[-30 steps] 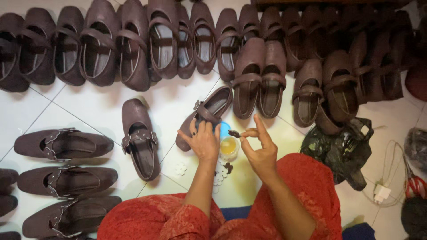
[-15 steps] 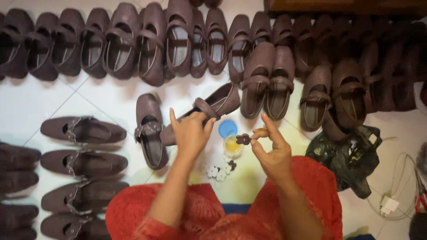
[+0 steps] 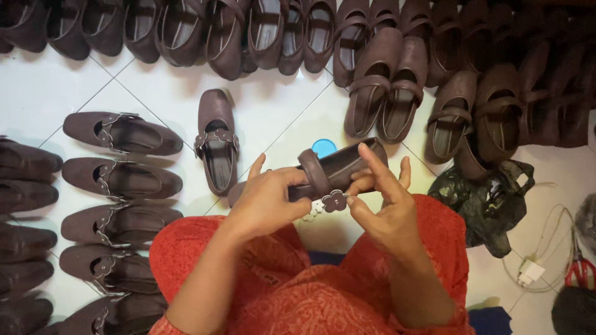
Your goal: The person sits on the floor and decorates brown shoes by attaching flower-shaped embellishments to the straps. They pick up each shoe, place the decorations on the strap, and set the shoe down, repeating this process for multiple pairs.
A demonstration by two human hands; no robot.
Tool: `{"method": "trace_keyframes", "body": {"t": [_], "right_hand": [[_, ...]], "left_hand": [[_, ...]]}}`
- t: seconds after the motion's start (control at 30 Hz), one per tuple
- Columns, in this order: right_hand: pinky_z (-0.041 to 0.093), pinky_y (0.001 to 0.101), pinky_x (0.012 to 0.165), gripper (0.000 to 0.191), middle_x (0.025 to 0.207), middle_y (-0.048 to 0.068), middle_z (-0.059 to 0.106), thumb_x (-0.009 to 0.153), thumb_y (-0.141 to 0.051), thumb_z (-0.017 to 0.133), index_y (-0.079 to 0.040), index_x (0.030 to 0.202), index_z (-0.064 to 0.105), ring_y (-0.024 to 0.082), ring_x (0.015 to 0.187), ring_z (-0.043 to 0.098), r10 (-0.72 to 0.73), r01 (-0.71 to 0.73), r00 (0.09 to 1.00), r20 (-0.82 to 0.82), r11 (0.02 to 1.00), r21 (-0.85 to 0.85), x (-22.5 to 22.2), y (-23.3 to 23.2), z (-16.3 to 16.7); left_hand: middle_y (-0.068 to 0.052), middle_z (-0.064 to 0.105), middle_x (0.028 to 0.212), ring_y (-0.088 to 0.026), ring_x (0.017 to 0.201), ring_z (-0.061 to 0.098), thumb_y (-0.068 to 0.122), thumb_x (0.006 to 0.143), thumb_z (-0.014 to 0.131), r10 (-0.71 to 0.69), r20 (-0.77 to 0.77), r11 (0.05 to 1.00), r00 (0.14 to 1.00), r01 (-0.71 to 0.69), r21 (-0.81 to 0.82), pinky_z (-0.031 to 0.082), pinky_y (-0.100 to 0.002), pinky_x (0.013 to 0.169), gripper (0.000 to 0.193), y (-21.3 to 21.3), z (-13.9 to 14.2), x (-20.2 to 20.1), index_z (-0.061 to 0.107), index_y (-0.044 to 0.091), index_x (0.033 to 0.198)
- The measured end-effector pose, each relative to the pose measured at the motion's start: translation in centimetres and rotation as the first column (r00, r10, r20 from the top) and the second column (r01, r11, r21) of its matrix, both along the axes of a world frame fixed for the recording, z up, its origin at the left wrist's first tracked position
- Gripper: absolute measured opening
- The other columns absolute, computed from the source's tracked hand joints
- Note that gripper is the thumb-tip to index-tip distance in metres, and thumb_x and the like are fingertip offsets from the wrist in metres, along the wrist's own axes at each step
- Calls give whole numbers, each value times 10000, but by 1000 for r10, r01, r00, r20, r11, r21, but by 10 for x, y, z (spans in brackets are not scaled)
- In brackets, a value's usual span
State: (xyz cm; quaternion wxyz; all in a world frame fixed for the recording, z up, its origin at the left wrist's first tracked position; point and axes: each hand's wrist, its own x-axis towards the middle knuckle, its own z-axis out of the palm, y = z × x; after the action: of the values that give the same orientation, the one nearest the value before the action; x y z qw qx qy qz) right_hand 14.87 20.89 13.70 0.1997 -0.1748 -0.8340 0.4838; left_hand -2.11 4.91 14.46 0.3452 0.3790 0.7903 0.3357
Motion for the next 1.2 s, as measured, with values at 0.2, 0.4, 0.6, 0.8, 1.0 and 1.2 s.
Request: {"method": "trace_keyframes", "body": {"t": [0.2,0.4,0.6,0.8,1.0,1.2], "right_hand": [[-52,561,1291,789,806,-84,665,804,-48,706,-105,1557,476,52,943,657,-42,40,997,60,999,33,6,-5,7],[-32,570,1293,774,825,-92,673,832,-56,721,-111,1561,466,53,938,657,-60,59,996,66,998,8,7,-4,5],[-37,583,1293,775,827,-93,681,848,-56,747,-108,1563,455,55,905,658,-90,91,995,35,995,-40,6,-6,1],[-21,569,1295,757,836,-91,681,862,-57,739,-106,1564,459,51,964,654,-93,94,995,30,996,-8,6,-8,4],[-12,561,1298,753,820,-101,697,853,-63,731,-110,1554,460,47,895,675,-94,93,995,40,995,29,6,-8,4],[30,545,1285,756,837,-97,692,843,-77,742,-119,1549,474,65,1021,634,-84,80,995,50,992,94,6,-10,0]], "left_hand": [[-46,760,1017,-240,1015,691,345,638,792,-35,-39,999,999,36,15,56,-582,1241,430,-2,20,16,780,167,1029],[-32,766,951,-224,957,708,494,644,834,-28,-44,999,999,27,-21,69,-577,1248,470,3,29,20,802,197,1007],[-5,777,889,-216,885,715,495,710,789,43,-39,999,998,-43,19,78,-574,1238,370,7,30,27,825,227,961],[-6,759,795,-213,834,706,457,781,752,80,-38,997,996,-79,22,81,-565,1238,286,10,30,29,835,225,927],[-32,725,691,-207,785,706,437,817,734,83,-41,996,996,-84,-22,98,-522,1270,284,11,29,30,816,165,816],[-30,731,735,-233,798,700,403,821,729,92,-142,994,986,-82,73,104,-564,1215,259,9,23,30,820,160,816]]}}
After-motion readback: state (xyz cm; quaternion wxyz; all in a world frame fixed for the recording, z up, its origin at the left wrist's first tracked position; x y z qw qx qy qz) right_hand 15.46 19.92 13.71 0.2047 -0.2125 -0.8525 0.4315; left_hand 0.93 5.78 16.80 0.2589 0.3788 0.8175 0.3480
